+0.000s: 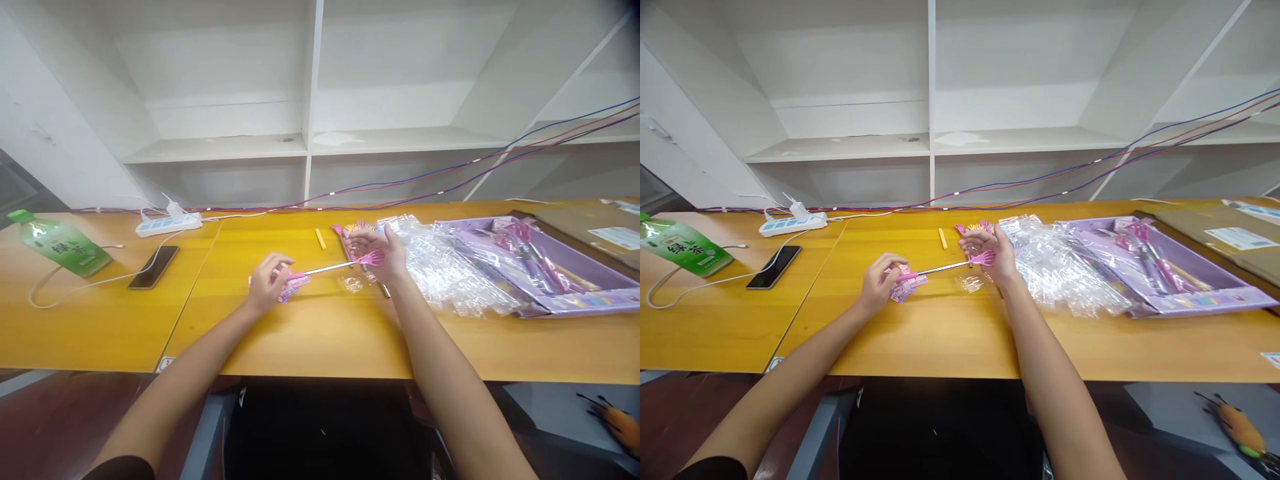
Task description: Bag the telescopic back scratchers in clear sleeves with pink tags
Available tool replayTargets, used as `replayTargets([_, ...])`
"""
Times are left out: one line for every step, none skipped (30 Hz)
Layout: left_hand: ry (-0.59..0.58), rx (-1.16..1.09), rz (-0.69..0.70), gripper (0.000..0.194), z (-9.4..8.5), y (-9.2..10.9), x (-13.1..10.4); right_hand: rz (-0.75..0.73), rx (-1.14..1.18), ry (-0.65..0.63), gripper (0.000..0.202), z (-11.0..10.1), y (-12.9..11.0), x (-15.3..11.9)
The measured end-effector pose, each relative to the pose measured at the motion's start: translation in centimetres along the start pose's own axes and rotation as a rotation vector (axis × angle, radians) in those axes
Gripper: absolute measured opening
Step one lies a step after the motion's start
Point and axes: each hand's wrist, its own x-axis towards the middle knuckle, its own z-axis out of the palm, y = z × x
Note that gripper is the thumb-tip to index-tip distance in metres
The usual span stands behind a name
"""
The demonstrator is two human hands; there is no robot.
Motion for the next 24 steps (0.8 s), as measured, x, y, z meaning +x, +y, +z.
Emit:
replayTargets([0.043,-0.069,-0.011,0.031,-0.1,-0.1,0.1,-0.002,-0.006,-0.003,0.075,0.1,0.1,0.0])
replayTargets([0.085,-0.132,-0.016,0.034,-0.2,-0.2,0.1,-0.007,-0.010,-0.008,0.074,0.3,0.2,-0.1])
replayTargets([0.124,-0.182,-0.016,0.036,-0.3,-0.4,0.2,-0.013,-0.011,-0.013,0.072,0.5,0.3,-0.2])
replayTargets([0.158,-0.215,-0.016,0.038,-0.4,-0.5,0.2,-0.020,-0.010,-0.018,0.071,0.8,0.4,-0.2])
replayTargets([0.181,-0.233,-0.018,0.041,-0.4,-0.6,0.3,-0.026,-0.011,-0.022,0.069,1.1,0.5,-0.3])
replayTargets([0.194,-0.243,-0.021,0.043,-0.5,-0.7,0.3,-0.032,-0.016,-0.027,0.068,1.5,0.6,-0.4])
replayTargets([0.196,-0.251,-0.022,0.044,-0.5,-0.8,0.3,-0.037,-0.026,-0.031,0.067,1.8,0.7,-0.5])
replayTargets([0.192,-0.261,-0.019,0.045,-0.5,-0.8,0.3,-0.041,-0.037,-0.035,0.066,2.1,0.7,-0.6])
replayTargets([0.183,-0.270,-0.015,0.045,-0.5,-0.9,0.3,-0.044,-0.045,-0.038,0.065,2.4,0.8,-0.7])
replayTargets([0.175,-0.279,-0.012,0.045,-0.4,-0.9,0.2,-0.045,-0.048,-0.041,0.064,2.6,0.8,-0.8])
replayTargets([0.168,-0.287,-0.011,0.045,-0.4,-0.8,0.2,-0.045,-0.047,-0.041,0.063,2.8,0.9,-0.8])
replayTargets([0.164,-0.293,-0.012,0.045,-0.4,-0.8,0.1,-0.043,-0.044,-0.038,0.063,3.0,0.9,-0.9])
replayTargets([0.161,-0.297,-0.015,0.045,-0.4,-0.8,0.1,-0.041,-0.040,-0.035,0.063,3.1,1.0,-0.9])
replayTargets([0.160,-0.297,-0.019,0.045,-0.3,-0.7,0.0,-0.039,-0.040,-0.036,0.063,3.3,1.1,-1.0])
replayTargets([0.160,-0.296,-0.022,0.045,-0.3,-0.7,0.0,-0.037,-0.044,-0.039,0.063,3.4,1.2,-1.0])
replayTargets([0.159,-0.295,-0.024,0.046,-0.3,-0.6,0.0,-0.037,-0.052,-0.045,0.063,3.5,1.3,-1.0])
replayTargets([0.155,-0.294,-0.023,0.046,-0.2,-0.6,-0.1,-0.038,-0.062,-0.053,0.063,3.7,1.5,-1.1])
replayTargets([0.149,-0.291,-0.021,0.046,-0.2,-0.6,-0.1,-0.039,-0.071,-0.063,0.063,3.9,1.7,-1.2])
replayTargets([0.140,-0.288,-0.020,0.046,-0.1,-0.5,-0.2,-0.038,-0.081,-0.071,0.063,4.1,1.9,-1.2])
replayTargets([0.131,-0.283,-0.021,0.047,-0.1,-0.5,-0.2,-0.036,-0.088,-0.078,0.063,4.3,2.1,-1.3])
replayTargets([0.123,-0.276,-0.022,0.047,0.0,-0.5,-0.3,-0.033,-0.092,-0.083,0.063,4.5,2.3,-1.4])
replayTargets([0.117,-0.267,-0.024,0.048,0.0,-0.5,-0.3,-0.030,-0.093,-0.085,0.063,4.7,2.6,-1.5])
replayTargets([0.115,-0.258,-0.025,0.048,0.0,-0.5,-0.3,-0.030,-0.091,-0.085,0.063,4.9,2.8,-1.5])
replayTargets([0.115,-0.248,-0.026,0.048,0.0,-0.5,-0.3,-0.034,-0.088,-0.088,0.062,5.0,3.0,-1.6])
